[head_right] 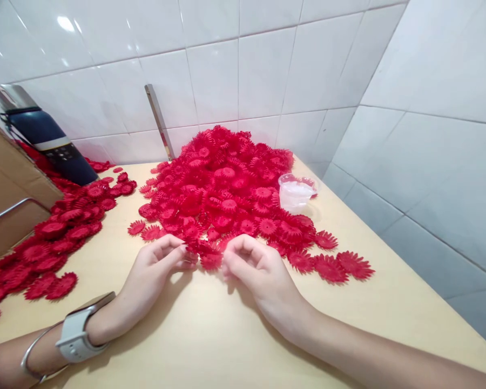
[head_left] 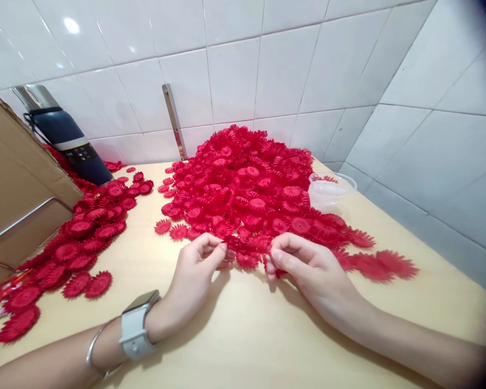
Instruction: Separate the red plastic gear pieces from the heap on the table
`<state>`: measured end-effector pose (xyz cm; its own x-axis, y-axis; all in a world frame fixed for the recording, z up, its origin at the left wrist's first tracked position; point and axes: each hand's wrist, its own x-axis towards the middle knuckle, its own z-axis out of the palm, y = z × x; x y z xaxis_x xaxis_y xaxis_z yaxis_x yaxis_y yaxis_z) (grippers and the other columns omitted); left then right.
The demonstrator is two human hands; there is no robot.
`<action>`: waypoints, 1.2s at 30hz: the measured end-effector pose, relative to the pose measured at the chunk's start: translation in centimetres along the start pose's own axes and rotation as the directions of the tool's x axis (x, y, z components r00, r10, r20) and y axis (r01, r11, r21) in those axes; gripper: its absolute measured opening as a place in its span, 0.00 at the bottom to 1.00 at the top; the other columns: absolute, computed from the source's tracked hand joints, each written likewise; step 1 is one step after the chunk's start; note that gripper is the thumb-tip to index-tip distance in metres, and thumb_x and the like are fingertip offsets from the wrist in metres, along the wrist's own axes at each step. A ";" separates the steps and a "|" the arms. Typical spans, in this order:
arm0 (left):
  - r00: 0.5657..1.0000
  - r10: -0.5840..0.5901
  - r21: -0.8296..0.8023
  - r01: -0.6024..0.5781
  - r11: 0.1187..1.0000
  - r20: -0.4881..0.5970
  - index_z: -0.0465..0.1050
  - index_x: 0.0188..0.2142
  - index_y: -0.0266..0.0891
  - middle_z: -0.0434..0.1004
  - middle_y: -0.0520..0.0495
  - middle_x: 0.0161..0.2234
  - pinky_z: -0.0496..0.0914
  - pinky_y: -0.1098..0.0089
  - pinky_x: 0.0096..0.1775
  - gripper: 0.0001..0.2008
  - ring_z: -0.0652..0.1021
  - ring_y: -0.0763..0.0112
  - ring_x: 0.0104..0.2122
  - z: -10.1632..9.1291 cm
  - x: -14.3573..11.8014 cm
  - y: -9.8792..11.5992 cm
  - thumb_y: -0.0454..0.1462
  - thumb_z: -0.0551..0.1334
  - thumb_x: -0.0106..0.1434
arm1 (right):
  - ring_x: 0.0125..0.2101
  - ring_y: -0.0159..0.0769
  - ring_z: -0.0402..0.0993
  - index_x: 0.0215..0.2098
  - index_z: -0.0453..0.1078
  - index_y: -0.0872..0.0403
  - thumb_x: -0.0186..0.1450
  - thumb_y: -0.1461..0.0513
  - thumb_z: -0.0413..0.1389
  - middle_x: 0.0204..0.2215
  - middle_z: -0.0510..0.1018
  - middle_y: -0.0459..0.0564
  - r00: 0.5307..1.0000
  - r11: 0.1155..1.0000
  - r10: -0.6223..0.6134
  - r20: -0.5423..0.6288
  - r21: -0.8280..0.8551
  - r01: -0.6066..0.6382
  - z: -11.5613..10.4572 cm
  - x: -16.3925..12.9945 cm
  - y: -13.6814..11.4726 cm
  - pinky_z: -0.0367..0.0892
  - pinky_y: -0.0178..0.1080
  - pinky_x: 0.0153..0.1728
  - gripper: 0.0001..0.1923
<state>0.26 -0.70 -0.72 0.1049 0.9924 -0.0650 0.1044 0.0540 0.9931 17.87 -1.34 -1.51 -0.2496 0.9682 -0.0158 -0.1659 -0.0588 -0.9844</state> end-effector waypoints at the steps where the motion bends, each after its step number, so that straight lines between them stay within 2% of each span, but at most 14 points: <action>1: 1.000 -0.007 -0.019 0.006 1.000 -0.014 0.65 0.26 0.35 0.70 0.51 0.24 0.68 0.69 0.34 0.06 0.73 0.73 0.27 0.0 0.1 0.0 0.36 0.57 0.57 | 0.22 0.29 0.64 0.23 0.63 0.56 0.58 0.59 0.55 0.19 0.69 0.44 1.000 1.000 -0.004 -0.006 0.003 0.004 -0.1 0.0 0.0 0.63 0.33 0.23 0.10; 5: 0.987 -0.051 -0.124 0.032 0.992 -0.150 0.63 0.25 0.35 0.68 0.53 0.24 0.70 0.69 0.35 0.06 0.74 0.74 0.26 -0.3 0.7 0.0 0.35 0.57 0.57 | 0.22 0.29 0.65 0.26 0.63 0.55 0.59 0.58 0.54 0.19 0.69 0.44 0.997 0.999 -0.018 -0.074 0.037 0.021 -0.4 0.0 0.2 0.64 0.32 0.22 0.09; 9: 0.992 -0.044 -0.150 0.026 0.988 -0.121 0.64 0.27 0.35 0.69 0.53 0.25 0.71 0.68 0.35 0.07 0.75 0.73 0.27 -0.3 0.7 0.1 0.37 0.59 0.57 | 0.21 0.27 0.63 0.29 0.63 0.53 0.60 0.57 0.53 0.21 0.66 0.43 0.976 0.997 -0.066 -0.210 -0.056 0.055 0.0 0.0 -0.2 0.63 0.30 0.20 0.08; 11: 0.996 -0.029 -0.119 0.018 0.993 -0.089 0.65 0.28 0.35 0.70 0.52 0.26 0.71 0.69 0.36 0.07 0.75 0.73 0.28 -0.2 0.5 0.2 0.38 0.58 0.57 | 0.22 0.28 0.64 0.32 0.62 0.51 0.59 0.57 0.53 0.25 0.67 0.44 0.964 0.988 -0.119 -0.239 -0.126 0.091 0.3 -0.1 -0.4 0.63 0.30 0.19 0.07; 13: 0.999 -0.002 -0.057 0.000 0.998 -0.046 0.66 0.29 0.36 0.71 0.51 0.28 0.70 0.69 0.36 0.07 0.75 0.71 0.30 -0.1 0.1 0.3 0.39 0.58 0.58 | 0.26 0.30 0.66 0.33 0.63 0.51 0.60 0.59 0.53 0.29 0.68 0.46 0.957 0.958 -0.221 -0.187 -0.223 0.177 0.4 -0.4 -0.4 0.65 0.31 0.22 0.05; 16: 0.998 0.041 0.047 -0.043 0.998 0.041 0.69 0.31 0.37 0.73 0.50 0.30 0.69 0.70 0.36 0.07 0.75 0.69 0.32 0.3 -0.6 0.5 0.39 0.58 0.58 | 0.30 0.33 0.67 0.34 0.64 0.50 0.61 0.63 0.52 0.30 0.69 0.47 0.926 0.862 -0.378 0.019 -0.358 0.359 0.4 -0.9 -0.2 0.65 0.35 0.29 0.03; 18: 0.991 0.055 0.079 -0.065 0.995 0.121 0.70 0.32 0.38 0.74 0.49 0.30 0.69 0.71 0.35 0.06 0.75 0.69 0.32 0.5 -1.0 0.7 0.38 0.57 0.59 | 0.30 0.35 0.68 0.35 0.65 0.51 0.61 0.65 0.51 0.29 0.70 0.48 0.906 0.805 -0.403 0.130 -0.420 0.418 0.3 -1.1 -0.1 0.65 0.36 0.30 0.04; 21: 0.978 0.056 0.052 -0.068 0.996 0.200 0.70 0.33 0.38 0.74 0.49 0.31 0.69 0.72 0.34 0.07 0.74 0.69 0.32 0.6 -1.4 1.0 0.38 0.55 0.60 | 0.29 0.35 0.69 0.33 0.67 0.52 0.61 0.63 0.51 0.27 0.73 0.48 0.942 0.805 -0.299 0.151 -0.490 0.334 0.3 -0.9 -0.2 0.64 0.36 0.29 0.04; 25: 0.975 0.023 0.024 -0.029 0.999 0.220 0.71 0.33 0.37 0.74 0.48 0.31 0.69 0.71 0.36 0.07 0.74 0.68 0.33 0.5 -1.3 1.0 0.38 0.56 0.60 | 0.27 0.33 0.69 0.30 0.67 0.53 0.61 0.60 0.51 0.24 0.73 0.46 0.986 0.895 -0.123 0.109 -0.417 0.158 0.3 -0.3 -0.5 0.64 0.34 0.27 0.05; 30: 0.978 0.023 -0.023 -0.019 1.000 0.208 0.72 0.31 0.38 0.75 0.50 0.30 0.68 0.74 0.35 0.05 0.74 0.71 0.32 0.4 -0.8 1.1 0.36 0.58 0.58 | 0.24 0.30 0.69 0.29 0.67 0.54 0.60 0.61 0.53 0.23 0.72 0.44 0.994 0.958 -0.049 0.094 -0.277 0.074 0.5 -0.1 -0.8 0.64 0.32 0.26 0.05; 36: 0.981 -0.035 -0.013 0.038 0.999 0.193 0.72 0.30 0.36 0.75 0.49 0.27 0.67 0.74 0.31 0.04 0.74 0.72 0.28 0.4 -0.5 0.9 0.35 0.62 0.55 | 0.24 0.30 0.69 0.27 0.69 0.54 0.59 0.60 0.54 0.22 0.72 0.43 0.994 0.971 -0.017 0.108 -0.235 0.042 0.4 0.0 -0.9 0.66 0.32 0.26 0.06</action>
<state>0.65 -1.20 0.22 0.2899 0.9498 -0.1174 0.0951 0.0934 0.9911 17.59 -1.34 -0.53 -0.3484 0.9371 0.0196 0.0527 0.0405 -0.9978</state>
